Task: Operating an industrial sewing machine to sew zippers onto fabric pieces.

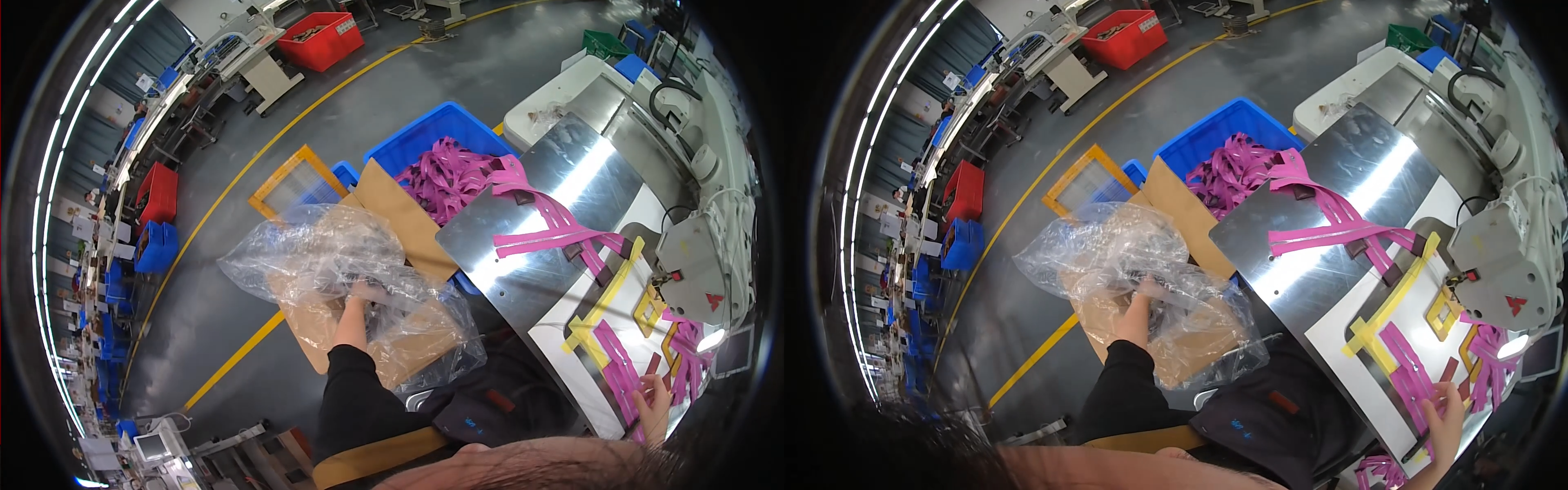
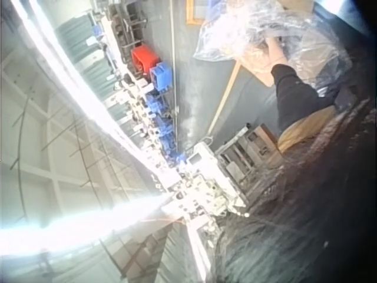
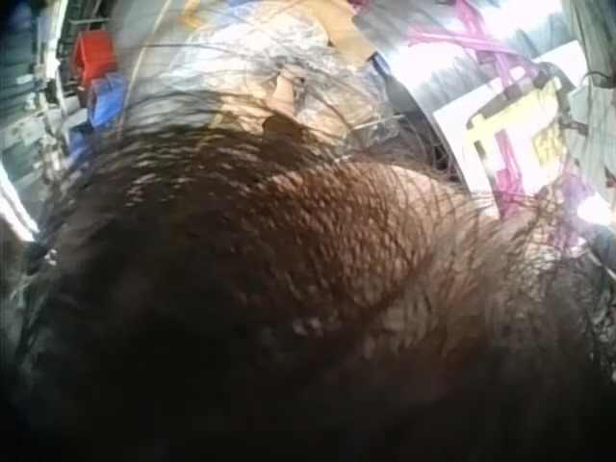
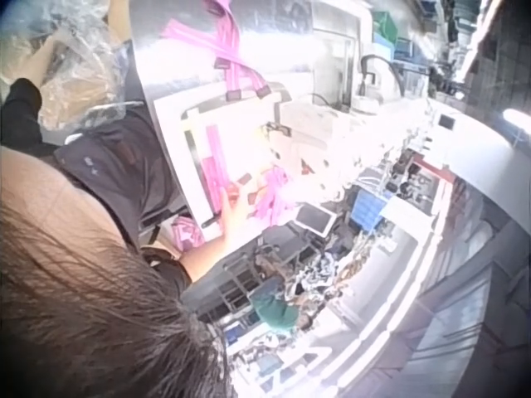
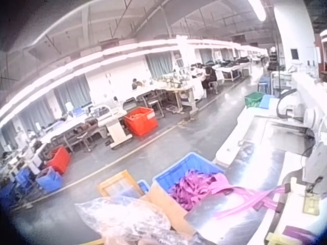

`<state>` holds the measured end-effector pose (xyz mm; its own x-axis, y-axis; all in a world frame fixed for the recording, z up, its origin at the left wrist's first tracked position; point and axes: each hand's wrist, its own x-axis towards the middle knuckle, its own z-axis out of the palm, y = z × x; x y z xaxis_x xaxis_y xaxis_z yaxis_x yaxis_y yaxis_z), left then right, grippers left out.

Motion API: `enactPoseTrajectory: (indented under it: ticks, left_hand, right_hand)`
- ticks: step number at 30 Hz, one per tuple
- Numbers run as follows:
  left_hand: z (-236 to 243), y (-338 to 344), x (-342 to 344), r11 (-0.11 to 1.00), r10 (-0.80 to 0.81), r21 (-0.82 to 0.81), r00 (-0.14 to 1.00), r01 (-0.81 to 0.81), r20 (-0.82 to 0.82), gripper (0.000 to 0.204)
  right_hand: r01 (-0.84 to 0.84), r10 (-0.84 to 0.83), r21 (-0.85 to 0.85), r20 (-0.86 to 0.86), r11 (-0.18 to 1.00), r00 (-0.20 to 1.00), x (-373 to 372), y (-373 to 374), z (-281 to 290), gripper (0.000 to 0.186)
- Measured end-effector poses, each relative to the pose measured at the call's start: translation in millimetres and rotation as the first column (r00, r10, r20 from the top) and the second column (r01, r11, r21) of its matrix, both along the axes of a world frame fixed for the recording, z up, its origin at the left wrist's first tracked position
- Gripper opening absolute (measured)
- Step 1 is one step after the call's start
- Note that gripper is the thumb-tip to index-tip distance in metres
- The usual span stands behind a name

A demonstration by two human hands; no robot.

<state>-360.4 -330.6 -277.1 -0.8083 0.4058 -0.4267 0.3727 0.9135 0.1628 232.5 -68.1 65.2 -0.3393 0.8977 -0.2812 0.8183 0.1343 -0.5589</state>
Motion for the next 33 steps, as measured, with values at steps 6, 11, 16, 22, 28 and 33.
enactPoseTrajectory:
  ticks: [6, 11, 16, 22, 28, 33]
  left_hand:
    - [-56.6, -102.3, -32.4, 0.927, -0.254, -0.306, 0.963, 0.216, -0.088, 0.056]
    - [-82.6, 6.9, 16.9, 0.962, -0.262, -0.059, 0.962, 0.267, 0.083, 0.05]
    - [-57.1, 21.5, 1.3, 0.967, -0.255, 0.015, 0.957, 0.256, 0.136, 0.049]
    - [-35.1, 28.2, -0.7, 0.97, -0.239, 0.081, 0.949, 0.227, 0.207, 0.047]
    - [-6.9, 30.0, 1.0, 0.974, -0.212, 0.135, 0.937, 0.181, 0.277, 0.046]
    - [12.6, 23.4, 8.9, 0.972, -0.194, 0.191, 0.915, 0.133, 0.352, 0.045]
  right_hand:
    - [-0.098, 0.09, -0.059, -0.137, 0.993, 0.986, -27.8, -1.5, -7.3, 0.03]
    - [-0.042, 0.043, 0.036, -0.043, 0.998, 0.998, -15.8, -10.4, 5.1, 0.031]
    - [-0.026, 0.028, 0.031, -0.057, 0.999, 0.998, -26.0, -11.8, 10.0, 0.032]
    - [-0.047, 0.047, 0.005, -0.058, 0.999, 0.997, -21.7, -15.4, 9.2, 0.032]
    - [-0.088, 0.094, 0.059, -0.103, 0.994, 0.99, -20.6, -13.5, -0.2, 0.032]
    - [-0.086, 0.09, 0.059, -0.061, 0.995, 0.994, -18.6, -14.4, 7.2, 0.033]
